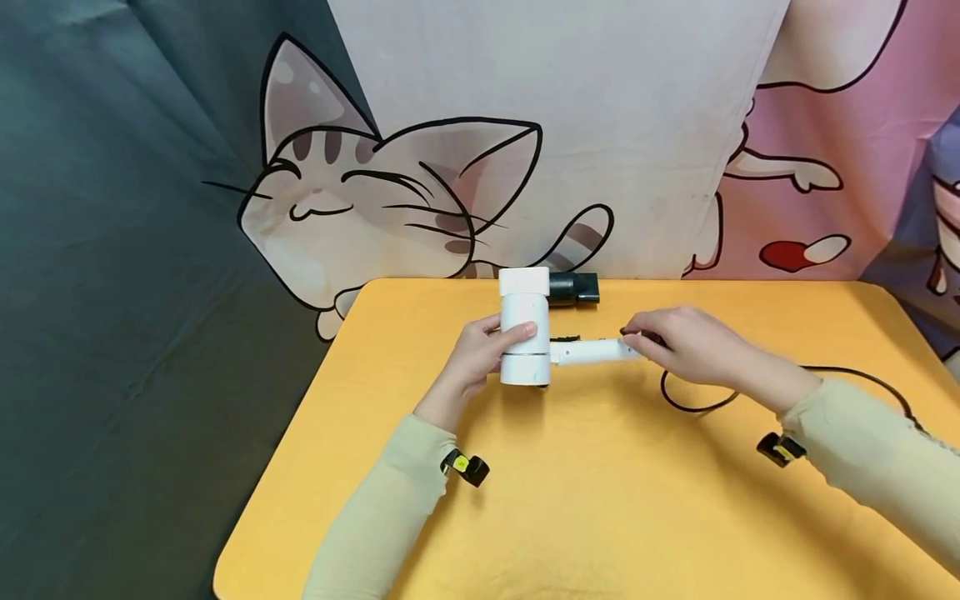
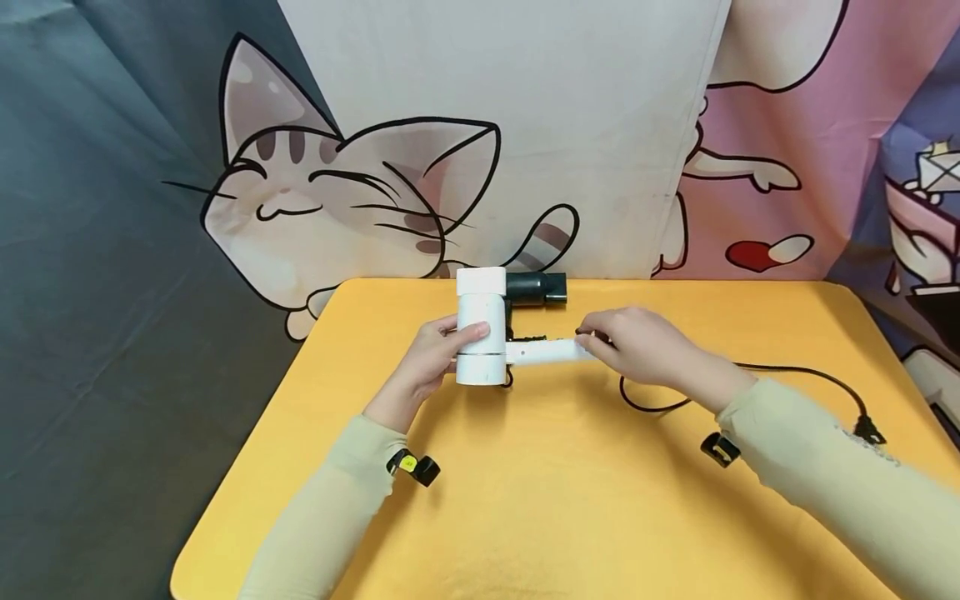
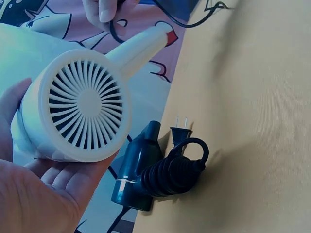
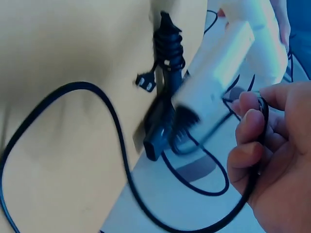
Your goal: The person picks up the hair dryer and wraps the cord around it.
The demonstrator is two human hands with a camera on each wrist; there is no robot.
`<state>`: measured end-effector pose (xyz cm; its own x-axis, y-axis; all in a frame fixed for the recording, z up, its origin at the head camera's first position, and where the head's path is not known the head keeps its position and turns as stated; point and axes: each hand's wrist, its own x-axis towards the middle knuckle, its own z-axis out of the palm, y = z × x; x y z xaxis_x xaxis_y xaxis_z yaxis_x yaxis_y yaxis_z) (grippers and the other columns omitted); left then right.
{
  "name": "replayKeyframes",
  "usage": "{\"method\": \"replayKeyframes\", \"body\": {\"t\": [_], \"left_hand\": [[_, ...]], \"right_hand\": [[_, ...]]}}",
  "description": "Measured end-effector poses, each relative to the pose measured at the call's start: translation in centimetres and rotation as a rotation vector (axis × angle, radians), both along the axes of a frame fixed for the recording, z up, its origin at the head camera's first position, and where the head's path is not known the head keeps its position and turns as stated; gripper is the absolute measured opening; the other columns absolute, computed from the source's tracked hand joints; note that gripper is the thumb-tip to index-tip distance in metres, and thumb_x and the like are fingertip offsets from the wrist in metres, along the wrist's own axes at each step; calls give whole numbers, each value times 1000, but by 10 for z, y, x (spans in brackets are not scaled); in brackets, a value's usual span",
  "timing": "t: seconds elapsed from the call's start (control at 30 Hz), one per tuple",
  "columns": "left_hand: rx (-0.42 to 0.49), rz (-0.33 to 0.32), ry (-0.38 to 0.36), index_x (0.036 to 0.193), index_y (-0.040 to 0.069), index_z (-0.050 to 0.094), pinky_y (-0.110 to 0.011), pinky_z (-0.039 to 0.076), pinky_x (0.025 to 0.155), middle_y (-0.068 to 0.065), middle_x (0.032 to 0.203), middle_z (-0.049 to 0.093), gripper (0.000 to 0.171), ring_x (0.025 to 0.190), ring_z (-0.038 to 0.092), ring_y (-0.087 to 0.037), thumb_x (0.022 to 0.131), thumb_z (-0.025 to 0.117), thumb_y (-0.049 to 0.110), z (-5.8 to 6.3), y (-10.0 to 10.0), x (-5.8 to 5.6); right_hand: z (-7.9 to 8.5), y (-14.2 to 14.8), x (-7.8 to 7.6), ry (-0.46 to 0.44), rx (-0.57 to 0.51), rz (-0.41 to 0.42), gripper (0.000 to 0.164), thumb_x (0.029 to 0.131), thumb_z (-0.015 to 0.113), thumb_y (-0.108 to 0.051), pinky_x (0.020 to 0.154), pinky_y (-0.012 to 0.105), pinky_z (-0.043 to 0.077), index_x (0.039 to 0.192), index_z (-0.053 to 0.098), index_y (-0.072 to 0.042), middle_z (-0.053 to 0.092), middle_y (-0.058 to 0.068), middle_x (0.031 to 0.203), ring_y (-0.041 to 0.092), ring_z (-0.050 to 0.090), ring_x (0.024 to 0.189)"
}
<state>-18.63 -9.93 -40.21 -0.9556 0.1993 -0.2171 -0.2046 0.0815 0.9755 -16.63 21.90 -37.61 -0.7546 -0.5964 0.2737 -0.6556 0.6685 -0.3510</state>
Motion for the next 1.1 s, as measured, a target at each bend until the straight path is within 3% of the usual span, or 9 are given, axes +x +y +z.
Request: {"method": "replayKeyframes", "body": {"t": [0.2,0.47,0.6,0.8,0.93,1.1], "left_hand": [[72,55,24,137,3,69,-47,65,86,-20,121,75,47,100,76,-28,97,81,25,-1,0,0],[125,58,43,136,0,69,-44,65,84,-21,122,75,45,98,76,-27,98,79,22,2,-2,0],[147,34,49,137,-1,68,-43,66,83,-22,122,75,44,96,76,-25,99,77,20,3,-4,0],[164,-27,52,139,-2,66,-38,65,80,-20,121,74,44,95,74,-22,100,74,18,5,-5,1],[159,-83,61,140,-2,64,-36,64,79,-19,122,73,47,98,72,-22,99,72,18,6,-6,2],[136,-132,47,143,-1,63,-37,64,82,-19,126,71,50,102,71,-23,98,72,19,5,-8,2]], "right_hand": [[-19,-4,20,60,-122,1,11,100,73,-6,59,24,38,107,71,-14,55,-16,78,0,42,64],[-50,8,32,-14,-289,-14,21,100,70,1,70,25,51,118,78,-8,73,-7,99,2,59,83],[-59,18,28,-135,-348,-12,20,103,68,0,77,19,54,115,80,-10,77,-3,105,1,66,92],[-65,33,15,-471,-383,-71,17,108,65,-13,80,20,56,111,81,-6,79,9,106,9,70,95],[-66,43,4,-618,-365,-103,25,107,67,-20,81,22,56,114,80,0,80,12,109,6,70,95],[-64,53,-9,-778,-362,-95,28,103,72,-15,57,21,44,119,77,8,72,3,82,1,50,64]]}}
